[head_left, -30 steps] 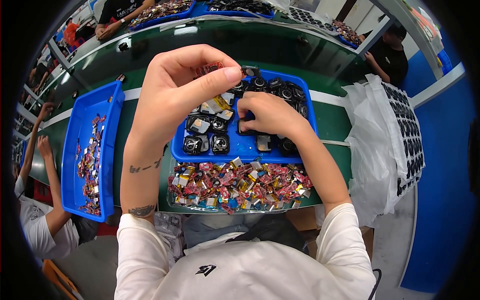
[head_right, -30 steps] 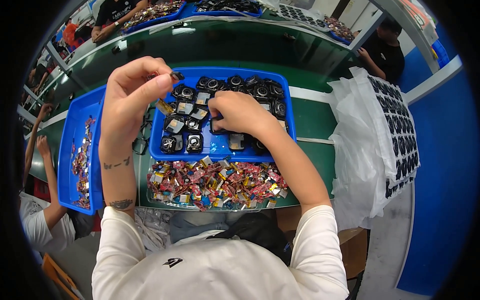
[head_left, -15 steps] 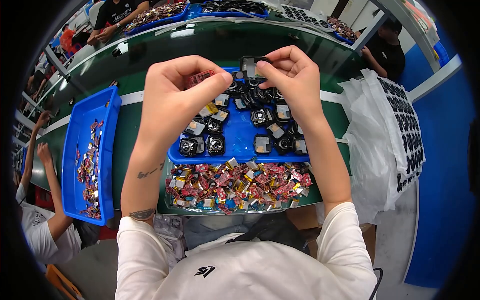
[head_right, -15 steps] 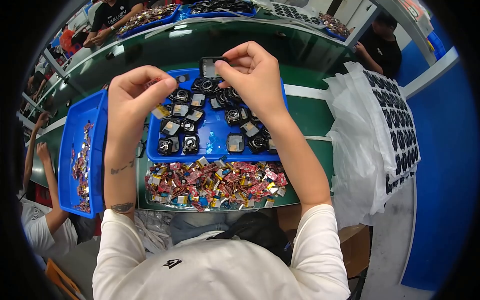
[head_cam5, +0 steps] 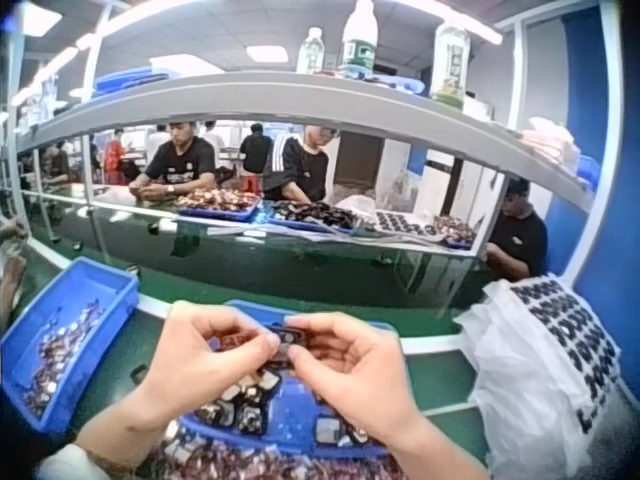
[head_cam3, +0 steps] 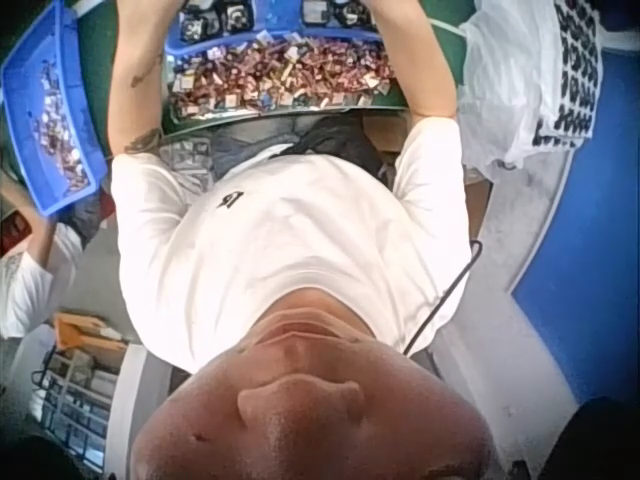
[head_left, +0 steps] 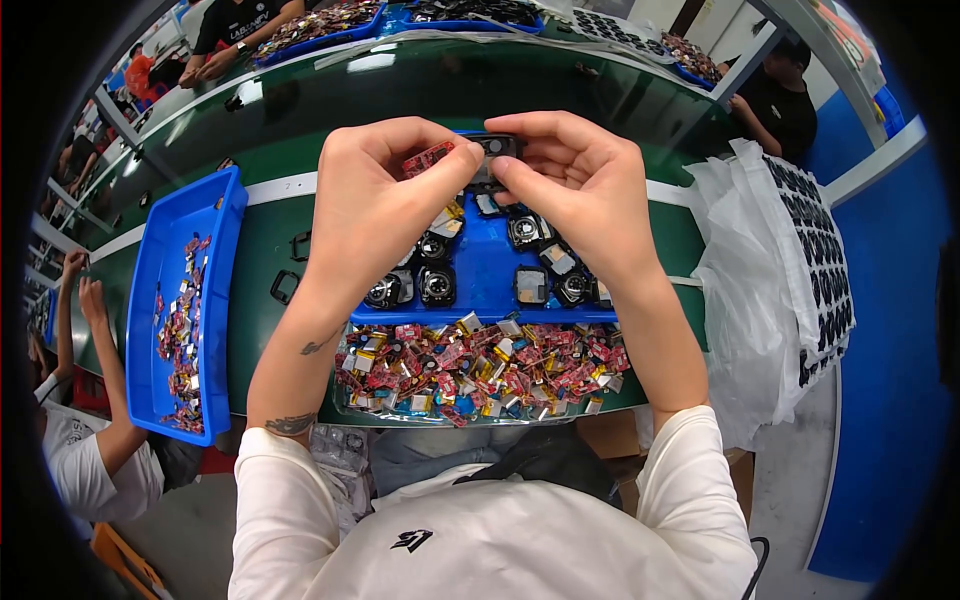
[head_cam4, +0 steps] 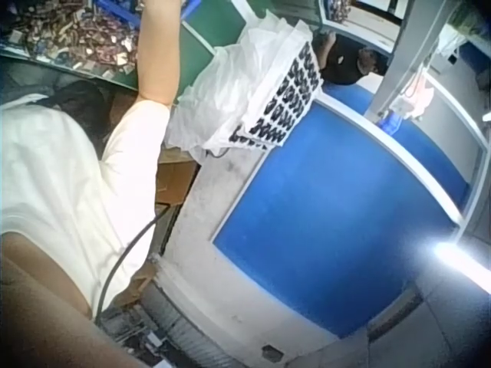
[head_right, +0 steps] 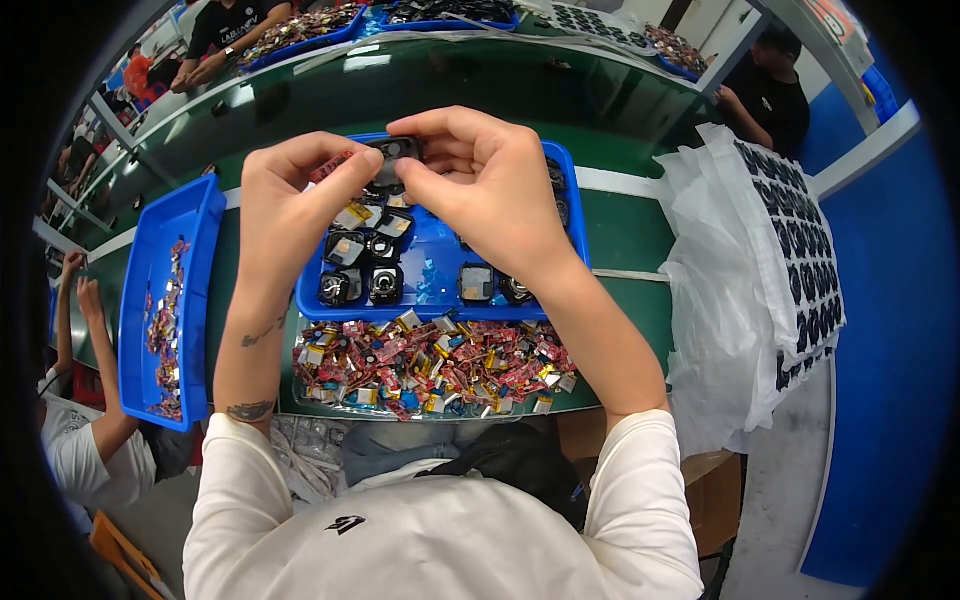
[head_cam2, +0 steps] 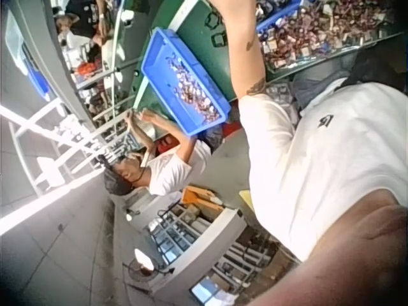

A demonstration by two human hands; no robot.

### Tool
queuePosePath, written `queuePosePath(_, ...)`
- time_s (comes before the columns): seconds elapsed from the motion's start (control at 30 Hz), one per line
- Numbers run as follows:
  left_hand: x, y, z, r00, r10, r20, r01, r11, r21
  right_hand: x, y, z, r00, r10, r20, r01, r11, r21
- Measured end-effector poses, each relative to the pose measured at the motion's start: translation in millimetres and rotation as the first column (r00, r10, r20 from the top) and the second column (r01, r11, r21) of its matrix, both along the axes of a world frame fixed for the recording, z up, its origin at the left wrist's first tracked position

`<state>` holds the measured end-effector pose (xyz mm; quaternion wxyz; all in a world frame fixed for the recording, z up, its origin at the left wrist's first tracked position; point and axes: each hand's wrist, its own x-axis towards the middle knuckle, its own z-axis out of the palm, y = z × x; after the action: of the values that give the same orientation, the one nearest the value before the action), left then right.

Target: The recorder is assembling small electronic modules by inserting components and ribbon cables into plastic housings on a factory assembly line.

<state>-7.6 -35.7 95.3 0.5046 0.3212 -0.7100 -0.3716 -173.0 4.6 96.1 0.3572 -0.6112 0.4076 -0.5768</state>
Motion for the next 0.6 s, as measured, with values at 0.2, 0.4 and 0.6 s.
queuePosePath(0.2,0.1,0.0,-2.3,0.999,0.038,0.004,-0.037,0.999,-0.03,3.7,3.9,0.4,0.999,-0.012,-0.043,0.011,1.0,-0.011)
queuePosePath(0.4,-4.8,6.3,-2.3,0.993,0.114,0.029,-0.113,0.992,-0.054,5.0,0.8,-9.2,0.997,-0.064,-0.042,0.06,0.993,-0.103)
queuePosePath(0.6,-7.8,7.8,-4.3,0.989,0.144,0.025,-0.142,0.986,-0.085,8.1,-0.1,-11.4,0.994,-0.105,-0.008,0.103,0.985,-0.138)
